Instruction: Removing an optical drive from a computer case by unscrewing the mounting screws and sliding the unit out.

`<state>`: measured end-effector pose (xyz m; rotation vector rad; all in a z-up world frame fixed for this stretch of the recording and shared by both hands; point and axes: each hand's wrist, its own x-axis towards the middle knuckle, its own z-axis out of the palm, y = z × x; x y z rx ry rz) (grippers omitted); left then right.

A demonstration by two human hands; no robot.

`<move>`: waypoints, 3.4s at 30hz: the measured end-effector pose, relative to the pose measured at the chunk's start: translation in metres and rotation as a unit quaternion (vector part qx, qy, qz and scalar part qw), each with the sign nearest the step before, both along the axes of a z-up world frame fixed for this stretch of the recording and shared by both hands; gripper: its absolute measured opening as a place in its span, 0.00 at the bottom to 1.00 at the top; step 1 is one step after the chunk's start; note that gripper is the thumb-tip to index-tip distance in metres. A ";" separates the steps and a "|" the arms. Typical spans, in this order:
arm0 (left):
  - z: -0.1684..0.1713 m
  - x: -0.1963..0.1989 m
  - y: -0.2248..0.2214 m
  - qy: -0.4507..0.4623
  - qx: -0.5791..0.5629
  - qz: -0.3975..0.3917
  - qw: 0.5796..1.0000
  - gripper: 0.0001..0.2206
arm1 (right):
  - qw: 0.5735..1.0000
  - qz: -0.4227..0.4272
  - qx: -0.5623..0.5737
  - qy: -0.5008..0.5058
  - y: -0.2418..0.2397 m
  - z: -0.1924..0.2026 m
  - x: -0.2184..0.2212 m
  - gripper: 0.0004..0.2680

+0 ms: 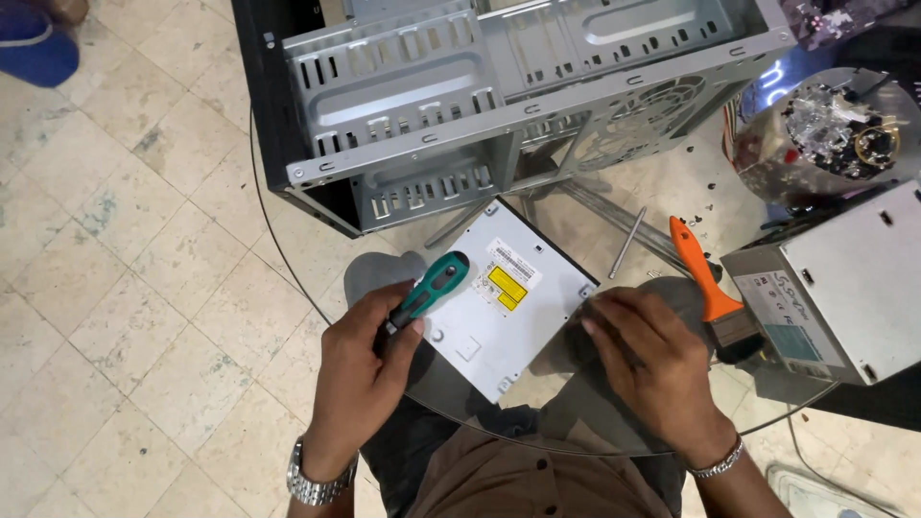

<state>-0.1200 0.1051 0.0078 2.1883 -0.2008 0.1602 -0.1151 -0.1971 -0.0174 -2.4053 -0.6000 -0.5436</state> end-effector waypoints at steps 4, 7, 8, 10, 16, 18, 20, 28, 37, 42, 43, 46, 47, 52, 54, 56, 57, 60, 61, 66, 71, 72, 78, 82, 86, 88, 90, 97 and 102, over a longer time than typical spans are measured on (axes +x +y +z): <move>0.009 -0.021 0.000 0.072 0.003 0.006 0.997 0.11 | 0.998 0.050 0.019 0.038 0.003 0.000 0.002 0.09; 0.008 -0.030 -0.003 0.119 -0.005 -0.021 0.993 0.09 | 0.996 0.067 0.032 0.045 -0.002 0.003 0.010 0.09; 0.007 -0.032 -0.005 0.138 -0.014 -0.040 0.990 0.11 | 0.993 0.087 0.046 0.059 -0.005 0.004 0.013 0.09; 0.009 -0.032 -0.014 0.097 -0.007 -0.036 0.995 0.12 | 0.993 0.083 0.058 0.064 -0.006 0.011 0.009 0.09; 0.024 -0.028 -0.077 0.019 -0.122 -0.142 0.982 0.07 | 0.963 0.119 0.177 0.164 -0.005 0.041 -0.027 0.20; 0.021 -0.028 -0.096 0.028 -0.155 -0.205 0.966 0.08 | 0.946 0.130 0.212 0.210 -0.004 0.041 -0.043 0.24; 0.027 -0.027 -0.108 0.049 -0.183 -0.283 0.940 0.13 | 0.937 0.011 0.306 0.169 -0.002 0.039 -0.057 0.11; -0.013 -0.018 -0.098 -0.125 0.068 -0.338 0.931 0.29 | 0.917 -0.229 0.287 0.159 0.008 0.101 -0.082 0.31; -0.023 -0.001 -0.096 -0.165 0.167 -0.269 0.934 0.25 | 0.863 -0.253 0.289 0.327 -0.025 0.059 -0.086 0.13; -0.023 0.005 -0.096 -0.169 0.165 -0.265 0.935 0.26 | 0.710 -0.371 0.408 0.438 -0.010 0.096 -0.067 0.18; -0.023 0.006 -0.096 -0.164 0.163 -0.268 0.935 0.25 | 0.698 -0.334 0.453 0.444 -0.014 0.095 -0.068 0.19; -0.023 0.006 -0.095 -0.159 0.165 -0.270 0.935 0.25 | 0.641 -0.219 0.577 0.456 -0.027 0.089 -0.070 0.22; -0.023 0.006 -0.096 -0.160 0.168 -0.270 0.935 0.26 | 0.616 -0.179 0.616 0.457 -0.032 0.087 -0.072 0.24; -0.025 0.006 -0.096 -0.153 0.165 -0.275 0.935 0.26 | 0.532 -0.073 0.713 0.451 -0.045 0.080 -0.079 0.30; -0.025 0.006 -0.096 -0.153 0.169 -0.275 0.934 0.26 | 0.539 -0.086 0.709 0.447 -0.042 0.082 -0.078 0.31; -0.025 0.006 -0.095 -0.159 0.163 -0.274 0.934 0.26 | 0.434 0.029 0.784 0.444 -0.036 0.088 -0.073 0.27; -0.025 0.006 -0.095 -0.160 0.163 -0.274 0.934 0.26 | 0.435 0.028 0.783 0.443 -0.035 0.090 -0.072 0.27; -0.025 0.005 -0.095 -0.162 0.166 -0.276 0.933 0.25 | 0.384 0.095 0.802 0.448 -0.041 0.089 -0.075 0.25; -0.025 0.005 -0.095 -0.164 0.164 -0.274 0.933 0.26 | 0.380 0.078 0.784 0.484 -0.051 0.084 -0.078 0.28; -0.023 0.005 -0.095 -0.175 0.175 -0.267 0.931 0.26 | 0.428 0.082 0.785 0.440 -0.030 0.092 -0.080 0.29; -0.024 0.004 -0.095 -0.170 0.190 -0.267 0.929 0.25 | 0.715 -0.439 0.392 0.377 0.026 0.106 -0.080 0.17; -0.024 0.004 -0.095 -0.169 0.189 -0.265 0.930 0.25 | 0.716 -0.438 0.390 0.379 -0.001 0.099 -0.082 0.17; -0.025 0.004 -0.094 -0.177 0.149 -0.259 0.938 0.23 | 0.750 -0.296 0.240 0.541 -0.047 0.110 -0.058 0.19; -0.026 0.004 -0.094 -0.168 0.171 -0.262 0.935 0.25 | 0.961 -0.183 0.074 0.195 -0.013 0.105 -0.068 0.13; -0.027 0.004 -0.095 -0.159 0.194 -0.269 0.930 0.24 | 0.903 -0.290 0.144 0.282 0.013 0.112 -0.085 0.12; -0.026 0.005 -0.095 -0.161 0.187 -0.266 0.932 0.24 | 0.798 -0.127 0.356 0.469 -0.070 0.095 -0.075 0.14; -0.026 0.004 -0.095 -0.167 0.178 -0.264 0.933 0.24 | 0.591 0.024 0.526 0.612 -0.095 0.094 -0.073 0.17; -0.026 0.003 -0.095 -0.174 0.181 -0.257 0.933 0.25 | 0.986 0.127 0.074 0.081 -0.087 0.063 -0.068 0.21; -0.024 0.003 -0.094 -0.171 0.170 -0.259 0.935 0.24 | 0.979 0.147 -0.050 0.134 -0.096 0.078 -0.067 0.22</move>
